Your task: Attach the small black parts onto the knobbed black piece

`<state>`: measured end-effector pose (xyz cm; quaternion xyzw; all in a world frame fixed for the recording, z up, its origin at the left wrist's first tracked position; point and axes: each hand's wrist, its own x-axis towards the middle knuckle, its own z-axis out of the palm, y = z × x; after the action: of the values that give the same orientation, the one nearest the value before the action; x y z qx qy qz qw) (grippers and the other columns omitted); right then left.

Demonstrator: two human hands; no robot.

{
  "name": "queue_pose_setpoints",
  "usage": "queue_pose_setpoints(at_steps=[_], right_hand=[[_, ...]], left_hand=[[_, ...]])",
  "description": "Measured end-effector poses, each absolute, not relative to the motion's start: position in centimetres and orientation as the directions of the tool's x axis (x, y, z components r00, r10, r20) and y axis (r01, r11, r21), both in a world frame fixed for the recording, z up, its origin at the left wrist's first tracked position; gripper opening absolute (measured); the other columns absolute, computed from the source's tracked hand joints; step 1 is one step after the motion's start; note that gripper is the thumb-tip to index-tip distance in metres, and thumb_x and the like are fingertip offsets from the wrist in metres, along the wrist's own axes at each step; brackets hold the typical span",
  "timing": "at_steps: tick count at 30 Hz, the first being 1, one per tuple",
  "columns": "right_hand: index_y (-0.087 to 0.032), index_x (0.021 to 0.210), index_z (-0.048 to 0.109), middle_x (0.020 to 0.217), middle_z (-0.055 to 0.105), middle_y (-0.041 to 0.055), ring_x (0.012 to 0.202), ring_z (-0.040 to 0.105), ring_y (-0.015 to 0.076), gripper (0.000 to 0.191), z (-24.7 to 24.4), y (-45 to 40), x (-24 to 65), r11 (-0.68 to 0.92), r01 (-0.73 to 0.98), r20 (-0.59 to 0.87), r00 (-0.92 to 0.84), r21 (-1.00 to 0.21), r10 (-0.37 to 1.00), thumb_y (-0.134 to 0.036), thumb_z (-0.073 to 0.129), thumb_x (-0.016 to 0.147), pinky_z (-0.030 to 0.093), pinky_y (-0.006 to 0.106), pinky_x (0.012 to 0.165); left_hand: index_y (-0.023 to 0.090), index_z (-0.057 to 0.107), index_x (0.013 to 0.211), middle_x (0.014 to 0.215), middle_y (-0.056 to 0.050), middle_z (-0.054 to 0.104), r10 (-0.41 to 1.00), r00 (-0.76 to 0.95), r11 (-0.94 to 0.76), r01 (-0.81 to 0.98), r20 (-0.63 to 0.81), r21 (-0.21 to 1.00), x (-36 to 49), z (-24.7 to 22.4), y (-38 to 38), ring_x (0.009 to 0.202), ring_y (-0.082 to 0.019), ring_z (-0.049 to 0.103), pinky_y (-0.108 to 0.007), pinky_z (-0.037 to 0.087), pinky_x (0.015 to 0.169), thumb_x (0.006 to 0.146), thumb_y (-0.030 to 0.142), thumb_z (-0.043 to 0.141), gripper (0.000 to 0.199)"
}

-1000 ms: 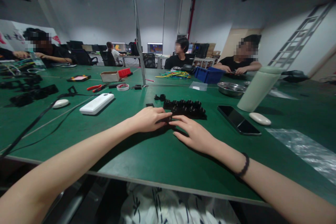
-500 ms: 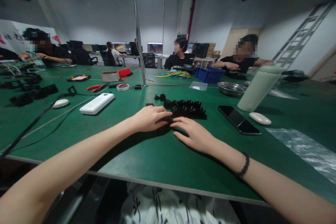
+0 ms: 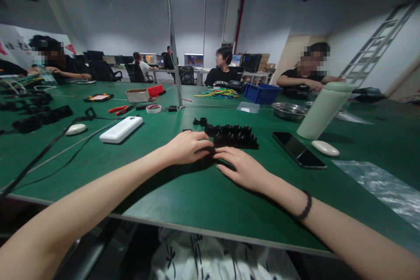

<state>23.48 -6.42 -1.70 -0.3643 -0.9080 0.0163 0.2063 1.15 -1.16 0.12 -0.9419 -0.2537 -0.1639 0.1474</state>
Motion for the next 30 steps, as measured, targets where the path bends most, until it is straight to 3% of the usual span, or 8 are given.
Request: queue_pose_setpoints(at_steps=[30], right_hand=[[-0.016, 0.109, 0.067, 0.115, 0.066, 0.0136, 0.109, 0.061, 0.0256, 0.024, -1.48, -6.51, 23.44, 0.74, 0.643, 0.35, -0.659, -0.198, 0.666, -0.022, 0.053, 0.089, 0.05, 0.045, 0.095]], left_hand=[[0.018, 0.055, 0.112, 0.106, -0.007, 0.063, 0.519, 0.744, -0.75, 0.633, 0.422, -0.192, 0.85, 0.28, -0.97, 0.087, -0.019, 0.065, -0.03, 0.051, 0.075, 0.086, 0.024, 0.056, 0.026]])
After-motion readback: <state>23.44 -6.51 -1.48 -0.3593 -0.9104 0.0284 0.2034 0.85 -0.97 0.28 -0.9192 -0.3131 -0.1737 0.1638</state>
